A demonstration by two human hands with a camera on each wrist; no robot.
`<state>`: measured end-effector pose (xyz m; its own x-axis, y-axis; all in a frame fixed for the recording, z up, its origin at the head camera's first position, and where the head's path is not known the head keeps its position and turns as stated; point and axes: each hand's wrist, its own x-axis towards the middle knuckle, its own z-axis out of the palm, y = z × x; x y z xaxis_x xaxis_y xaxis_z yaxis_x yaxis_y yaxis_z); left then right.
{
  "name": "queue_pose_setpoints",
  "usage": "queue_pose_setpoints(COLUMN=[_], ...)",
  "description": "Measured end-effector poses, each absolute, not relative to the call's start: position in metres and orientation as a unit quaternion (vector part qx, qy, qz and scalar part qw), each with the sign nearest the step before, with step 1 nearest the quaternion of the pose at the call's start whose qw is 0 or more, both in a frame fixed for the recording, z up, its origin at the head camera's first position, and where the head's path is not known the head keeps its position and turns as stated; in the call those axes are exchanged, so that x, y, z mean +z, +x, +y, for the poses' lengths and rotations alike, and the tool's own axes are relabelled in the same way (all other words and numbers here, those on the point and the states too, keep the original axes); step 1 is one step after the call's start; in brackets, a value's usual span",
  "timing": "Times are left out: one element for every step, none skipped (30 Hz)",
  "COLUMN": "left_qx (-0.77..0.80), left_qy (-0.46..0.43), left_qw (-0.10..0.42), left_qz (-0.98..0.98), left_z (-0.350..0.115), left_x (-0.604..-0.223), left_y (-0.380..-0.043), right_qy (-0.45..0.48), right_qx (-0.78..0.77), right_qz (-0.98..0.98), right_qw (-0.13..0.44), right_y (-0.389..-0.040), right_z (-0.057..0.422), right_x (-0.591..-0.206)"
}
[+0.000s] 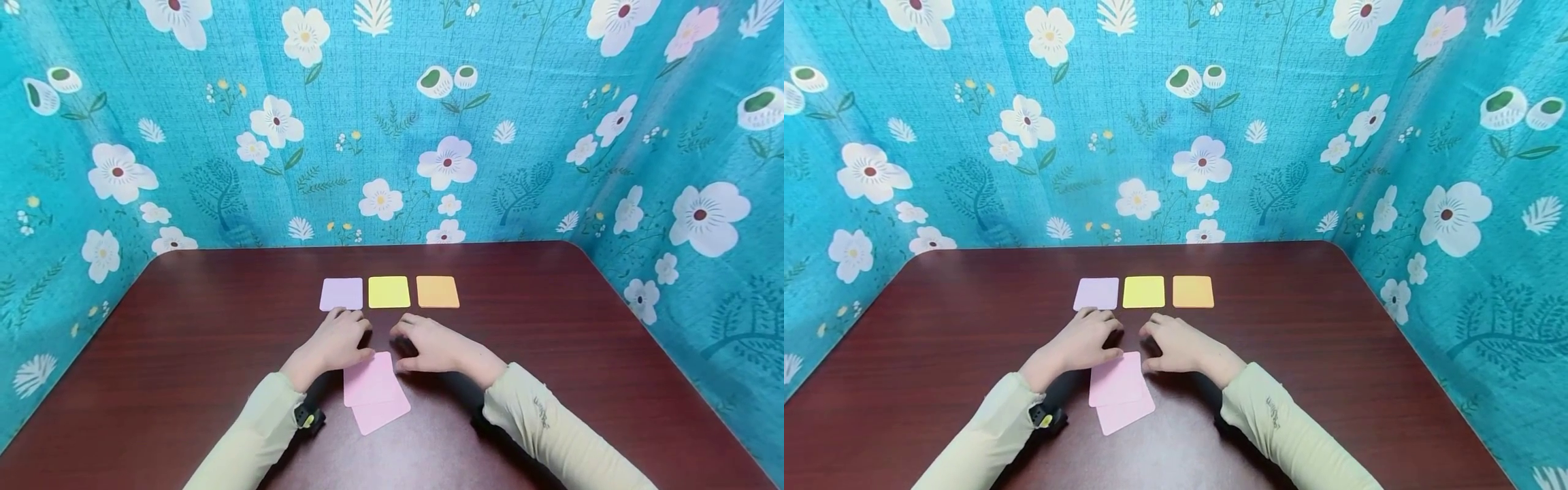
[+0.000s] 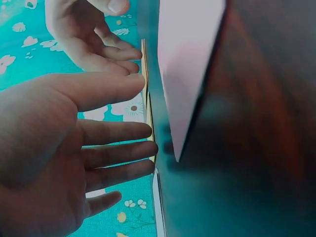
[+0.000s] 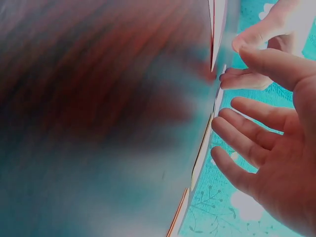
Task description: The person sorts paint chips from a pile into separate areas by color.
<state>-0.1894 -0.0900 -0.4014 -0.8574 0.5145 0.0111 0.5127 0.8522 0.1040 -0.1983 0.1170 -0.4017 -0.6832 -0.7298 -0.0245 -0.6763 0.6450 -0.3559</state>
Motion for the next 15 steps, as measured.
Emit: queue_pose_setpoints(left_qx=[0.054,0.056,0.060,0.061,0.063,0.063,0.063,0.063,0.061,0.057,0.055,0.054,0.055,0.058,0.058], left_qy=[0.266,0.265,0.264,0.265,0.266,0.268,0.269,0.271,0.273,0.276,0.278,0.281,0.283,0.286,0.289], left_qw=[0.008,0.008,0.008,0.009,0.010,0.013,0.015,0.019,0.021,0.024,0.027,0.028,0.028,0.028,0.028], left_qz=[0.963,0.963,0.963,0.962,0.962,0.961,0.961,0.960,0.960,0.959,0.958,0.958,0.957,0.956,0.955], left_z=[-0.091,-0.092,-0.093,-0.094,-0.095,-0.095,-0.096,-0.097,-0.097,-0.097,-0.098,-0.098,-0.098,-0.098,-0.098], left_x=[-0.402,-0.402,-0.402,-0.403,-0.403,-0.403,-0.403,-0.403,-0.403,-0.404,-0.403,-0.403,-0.403,-0.402,-0.401], left_y=[-0.188,-0.186,-0.184,-0.182,-0.181,-0.179,-0.177,-0.175,-0.173,-0.171,-0.169,-0.167,-0.165,-0.163,-0.161], right_qy=[-0.392,-0.396,-0.400,-0.403,-0.407,-0.409,-0.410,-0.411,-0.411,-0.410,-0.410,-0.409,-0.410,-0.411,-0.412], right_qx=[-0.158,-0.151,-0.143,-0.135,-0.126,-0.118,-0.111,-0.105,-0.101,-0.098,-0.094,-0.090,-0.086,-0.081,-0.076], right_qz=[0.902,0.902,0.902,0.902,0.902,0.902,0.902,0.902,0.903,0.903,0.903,0.904,0.904,0.904,0.904], right_qw=[0.083,0.081,0.080,0.078,0.075,0.075,0.075,0.076,0.079,0.082,0.083,0.085,0.084,0.082,0.079], right_y=[-0.198,-0.197,-0.196,-0.196,-0.195,-0.194,-0.193,-0.192,-0.191,-0.190,-0.189,-0.188,-0.187,-0.187,-0.186], right_z=[0.116,0.115,0.114,0.114,0.113,0.112,0.111,0.111,0.110,0.110,0.109,0.109,0.108,0.108,0.107], right_x=[-0.402,-0.403,-0.404,-0.404,-0.405,-0.405,-0.405,-0.405,-0.405,-0.405,-0.406,-0.406,-0.406,-0.406,-0.407])
